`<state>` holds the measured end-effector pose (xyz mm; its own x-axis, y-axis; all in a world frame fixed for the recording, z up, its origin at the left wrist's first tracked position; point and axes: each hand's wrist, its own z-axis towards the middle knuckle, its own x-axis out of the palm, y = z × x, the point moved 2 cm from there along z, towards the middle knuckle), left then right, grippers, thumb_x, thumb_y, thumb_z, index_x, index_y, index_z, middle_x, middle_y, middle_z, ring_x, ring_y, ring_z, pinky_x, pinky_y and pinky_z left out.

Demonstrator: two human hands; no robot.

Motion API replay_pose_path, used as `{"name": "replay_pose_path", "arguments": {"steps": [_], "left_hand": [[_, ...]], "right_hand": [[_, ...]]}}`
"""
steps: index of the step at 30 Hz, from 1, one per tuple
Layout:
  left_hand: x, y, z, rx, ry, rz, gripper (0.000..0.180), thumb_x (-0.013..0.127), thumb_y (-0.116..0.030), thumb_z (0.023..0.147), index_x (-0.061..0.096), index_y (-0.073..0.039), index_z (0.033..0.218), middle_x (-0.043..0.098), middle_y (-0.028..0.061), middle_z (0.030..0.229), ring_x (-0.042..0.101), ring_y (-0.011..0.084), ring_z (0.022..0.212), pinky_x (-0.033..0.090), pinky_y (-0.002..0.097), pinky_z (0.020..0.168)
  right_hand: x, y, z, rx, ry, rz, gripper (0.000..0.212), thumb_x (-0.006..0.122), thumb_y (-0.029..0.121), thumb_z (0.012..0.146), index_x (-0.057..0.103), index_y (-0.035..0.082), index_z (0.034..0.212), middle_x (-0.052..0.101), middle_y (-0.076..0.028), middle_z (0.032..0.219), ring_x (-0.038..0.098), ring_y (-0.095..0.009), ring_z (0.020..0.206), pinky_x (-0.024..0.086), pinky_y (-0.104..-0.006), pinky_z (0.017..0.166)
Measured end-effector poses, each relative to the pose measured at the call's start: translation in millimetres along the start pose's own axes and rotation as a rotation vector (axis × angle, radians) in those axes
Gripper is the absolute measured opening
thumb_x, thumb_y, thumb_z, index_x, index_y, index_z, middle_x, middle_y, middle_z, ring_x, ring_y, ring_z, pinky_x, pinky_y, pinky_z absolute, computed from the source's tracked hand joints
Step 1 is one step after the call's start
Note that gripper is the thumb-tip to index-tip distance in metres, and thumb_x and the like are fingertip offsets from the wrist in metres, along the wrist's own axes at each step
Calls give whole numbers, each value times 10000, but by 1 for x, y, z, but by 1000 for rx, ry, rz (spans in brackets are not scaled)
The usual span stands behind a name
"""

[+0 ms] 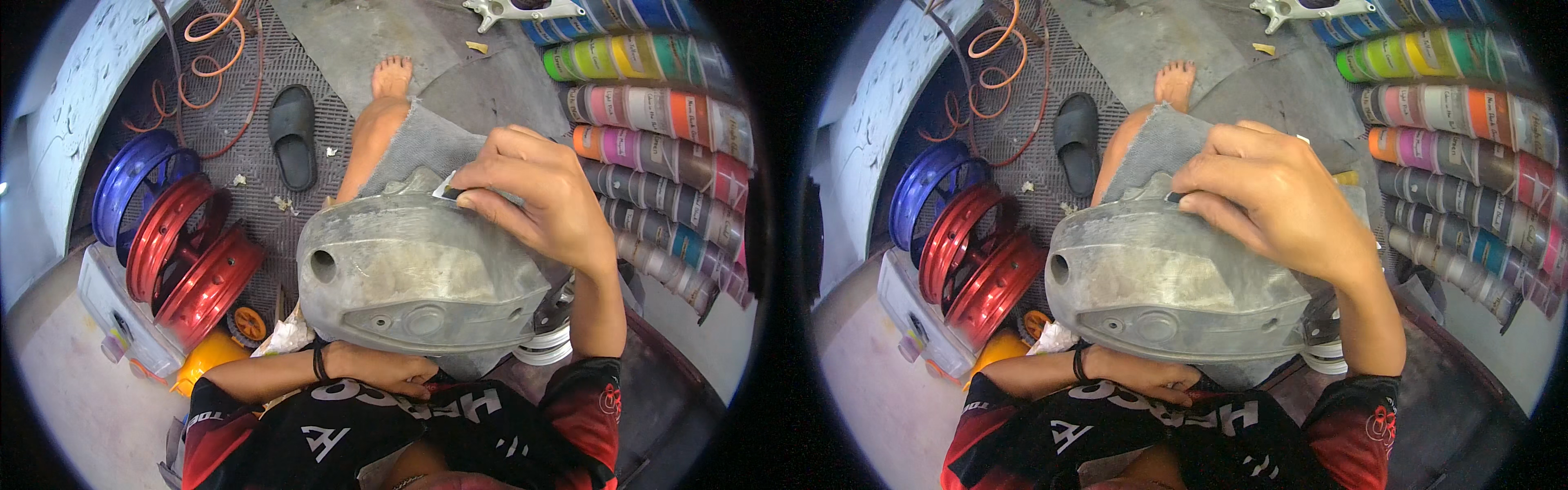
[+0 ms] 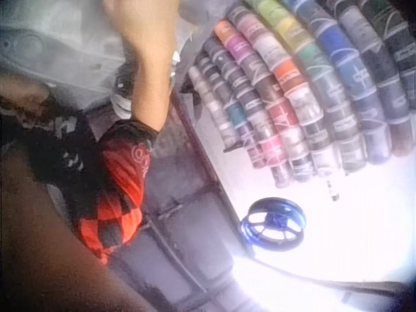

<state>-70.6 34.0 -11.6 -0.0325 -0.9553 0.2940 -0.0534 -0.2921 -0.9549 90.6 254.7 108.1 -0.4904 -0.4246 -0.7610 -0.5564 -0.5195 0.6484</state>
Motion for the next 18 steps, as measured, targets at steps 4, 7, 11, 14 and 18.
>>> {"name": "replay_pose_path", "arguments": {"steps": [4, 7, 11, 14, 18], "left_hand": [[4, 1, 0, 34, -31, -25, 344, 640, -358, 1007, 581, -38, 896, 556, 112, 725, 546, 237, 671, 436, 380, 654], [2, 1, -1, 57, -62, 8, 358, 645, -363, 1001, 567, -36, 876, 556, 122, 727, 550, 254, 675, 438, 385, 658], [3, 1, 0, 79, -55, -45, 368, 645, -368, 1001, 563, -34, 870, 550, 125, 726, 543, 258, 672, 437, 390, 660], [1, 2, -2, 117, -79, -42, 376, 642, -371, 1003, 559, -33, 864, 538, 122, 720, 522, 249, 663, 432, 390, 656], [2, 1, -1, 122, -105, -43, 376, 638, -362, 1009, 546, -29, 862, 523, 115, 712, 493, 236, 653, 425, 387, 650]], "right_hand": [[2, 15, 0, 116, 77, -42, 129, 764, 94, 808, 727, 44, 921, 611, -119, 798, 639, -329, 761, 491, -435, 643], [9, 19, 5, 196, 71, -163, 121, 752, 105, 816, 729, 45, 918, 607, -130, 798, 649, -344, 758, 500, -449, 647], [18, 24, 12, 118, 35, -207, 156, 781, 61, 797, 741, 32, 945, 571, -106, 777, 613, -294, 701, 466, -391, 622], [14, 23, 15, 165, 44, -194, 152, 782, 60, 795, 743, 34, 939, 570, -107, 777, 611, -296, 697, 466, -393, 621], [3, 29, 11, 180, 46, -212, 148, 789, 52, 786, 755, 39, 930, 574, -108, 762, 613, -286, 676, 467, -392, 609]]}}
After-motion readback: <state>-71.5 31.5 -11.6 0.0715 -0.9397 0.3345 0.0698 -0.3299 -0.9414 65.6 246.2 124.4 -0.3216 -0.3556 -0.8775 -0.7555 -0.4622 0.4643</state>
